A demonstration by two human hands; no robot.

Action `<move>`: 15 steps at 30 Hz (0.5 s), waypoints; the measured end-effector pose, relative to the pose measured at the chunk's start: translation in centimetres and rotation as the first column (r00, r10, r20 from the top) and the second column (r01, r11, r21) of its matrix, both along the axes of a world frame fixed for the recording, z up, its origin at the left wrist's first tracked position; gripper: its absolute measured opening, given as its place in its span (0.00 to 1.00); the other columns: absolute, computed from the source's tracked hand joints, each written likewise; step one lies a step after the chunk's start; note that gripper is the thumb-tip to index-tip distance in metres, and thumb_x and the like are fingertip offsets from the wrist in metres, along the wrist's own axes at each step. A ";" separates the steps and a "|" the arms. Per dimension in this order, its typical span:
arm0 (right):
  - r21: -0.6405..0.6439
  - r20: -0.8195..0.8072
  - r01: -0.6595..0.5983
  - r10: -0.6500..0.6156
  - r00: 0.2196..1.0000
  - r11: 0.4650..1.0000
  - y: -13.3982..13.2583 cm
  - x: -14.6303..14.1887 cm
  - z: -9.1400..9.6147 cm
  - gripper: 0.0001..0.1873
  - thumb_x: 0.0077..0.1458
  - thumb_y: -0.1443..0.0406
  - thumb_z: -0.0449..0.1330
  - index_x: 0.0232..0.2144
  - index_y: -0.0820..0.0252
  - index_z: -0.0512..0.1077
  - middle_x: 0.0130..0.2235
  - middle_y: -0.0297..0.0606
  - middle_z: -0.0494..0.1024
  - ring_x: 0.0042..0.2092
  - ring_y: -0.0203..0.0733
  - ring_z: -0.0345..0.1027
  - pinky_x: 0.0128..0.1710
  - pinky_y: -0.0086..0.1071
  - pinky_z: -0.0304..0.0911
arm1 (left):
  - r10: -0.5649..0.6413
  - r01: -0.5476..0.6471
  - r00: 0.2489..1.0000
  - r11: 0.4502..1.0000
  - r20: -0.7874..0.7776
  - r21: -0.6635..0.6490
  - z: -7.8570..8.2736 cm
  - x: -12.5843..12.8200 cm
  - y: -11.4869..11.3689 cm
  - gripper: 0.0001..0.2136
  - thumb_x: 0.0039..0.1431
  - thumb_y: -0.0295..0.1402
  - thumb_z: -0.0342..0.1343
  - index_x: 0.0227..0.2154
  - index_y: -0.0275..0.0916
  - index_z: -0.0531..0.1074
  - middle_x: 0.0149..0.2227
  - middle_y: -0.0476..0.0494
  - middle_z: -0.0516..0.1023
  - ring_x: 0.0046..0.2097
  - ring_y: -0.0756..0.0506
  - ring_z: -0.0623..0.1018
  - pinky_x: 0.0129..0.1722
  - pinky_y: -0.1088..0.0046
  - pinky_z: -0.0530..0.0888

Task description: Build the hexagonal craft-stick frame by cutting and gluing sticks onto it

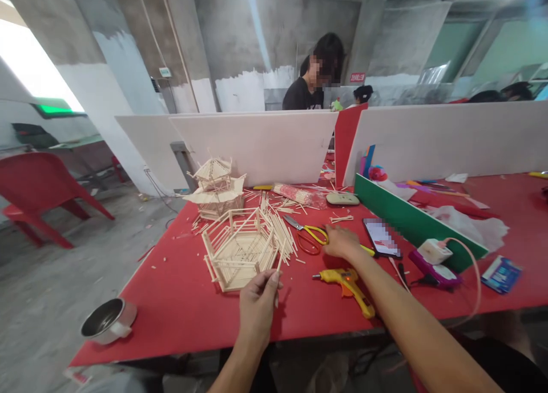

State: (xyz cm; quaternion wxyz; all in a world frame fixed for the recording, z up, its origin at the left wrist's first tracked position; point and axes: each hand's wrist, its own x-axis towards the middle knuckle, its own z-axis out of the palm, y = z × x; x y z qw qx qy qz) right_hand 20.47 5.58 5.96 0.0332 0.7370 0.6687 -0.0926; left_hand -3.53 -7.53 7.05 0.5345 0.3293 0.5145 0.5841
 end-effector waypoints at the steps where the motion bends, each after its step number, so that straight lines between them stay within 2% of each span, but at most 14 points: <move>1: -0.045 -0.009 0.021 -0.021 1.000 0.999 -0.6 1.6 0.1 0.39 0.48 0.61 0.63 0.61 0.64 0.61 0.54 0.56 0.72 0.53 0.59 0.68 0.47 0.44 0.63 | -0.005 0.005 1.000 1.000 0.002 -0.001 -0.2 0.3 0.2 0.21 0.40 0.46 0.68 0.30 0.33 0.77 0.20 0.50 0.73 0.17 0.58 0.61 0.16 0.82 0.57; 3: -0.113 -0.021 0.066 -0.068 0.997 0.991 -1.7 4.3 0.1 0.46 0.39 0.63 0.66 0.62 0.65 0.60 0.50 0.56 0.76 0.50 0.59 0.71 0.42 0.41 0.65 | -0.023 0.023 1.000 1.000 0.003 0.003 -0.5 0.9 0.6 0.20 0.41 0.46 0.68 0.30 0.33 0.77 0.20 0.50 0.73 0.17 0.58 0.61 0.16 0.82 0.56; 6: -0.104 -0.049 0.110 -0.116 0.992 0.988 -2.9 6.0 -0.1 0.47 0.34 0.62 0.66 0.60 0.66 0.63 0.48 0.57 0.76 0.49 0.62 0.71 0.41 0.42 0.64 | -0.045 0.045 0.999 0.999 -0.006 0.028 -0.5 1.9 1.0 0.20 0.42 0.46 0.67 0.31 0.33 0.77 0.20 0.50 0.73 0.17 0.58 0.61 0.16 0.82 0.56; 9: -0.017 -0.129 0.139 -0.140 0.982 0.990 -3.1 6.1 0.1 0.42 0.35 0.59 0.64 0.56 0.67 0.67 0.49 0.59 0.75 0.51 0.64 0.69 0.43 0.43 0.63 | -0.057 0.058 0.998 0.997 -0.022 0.048 0.1 2.4 0.8 0.20 0.42 0.46 0.67 0.31 0.33 0.77 0.20 0.50 0.73 0.17 0.58 0.61 0.16 0.82 0.55; 12: 0.077 -0.256 0.180 -0.155 0.954 0.981 -3.7 6.5 1.3 0.37 0.39 0.58 0.62 0.52 0.69 0.69 0.50 0.61 0.74 0.53 0.63 0.67 0.46 0.42 0.62 | -0.061 0.063 0.998 0.997 -0.036 0.055 0.9 2.3 0.4 0.21 0.41 0.47 0.68 0.31 0.32 0.77 0.21 0.50 0.72 0.17 0.58 0.61 0.16 0.82 0.55; 15: 0.133 -0.444 0.209 -0.131 0.886 0.969 -6.1 6.9 2.7 0.32 0.45 0.55 0.56 0.51 0.66 0.70 0.49 0.55 0.75 0.53 0.58 0.67 0.48 0.40 0.62 | -0.044 0.048 0.997 0.997 -0.067 0.065 1.6 2.0 0.1 0.23 0.40 0.48 0.68 0.31 0.32 0.77 0.21 0.50 0.72 0.18 0.58 0.61 0.17 0.81 0.56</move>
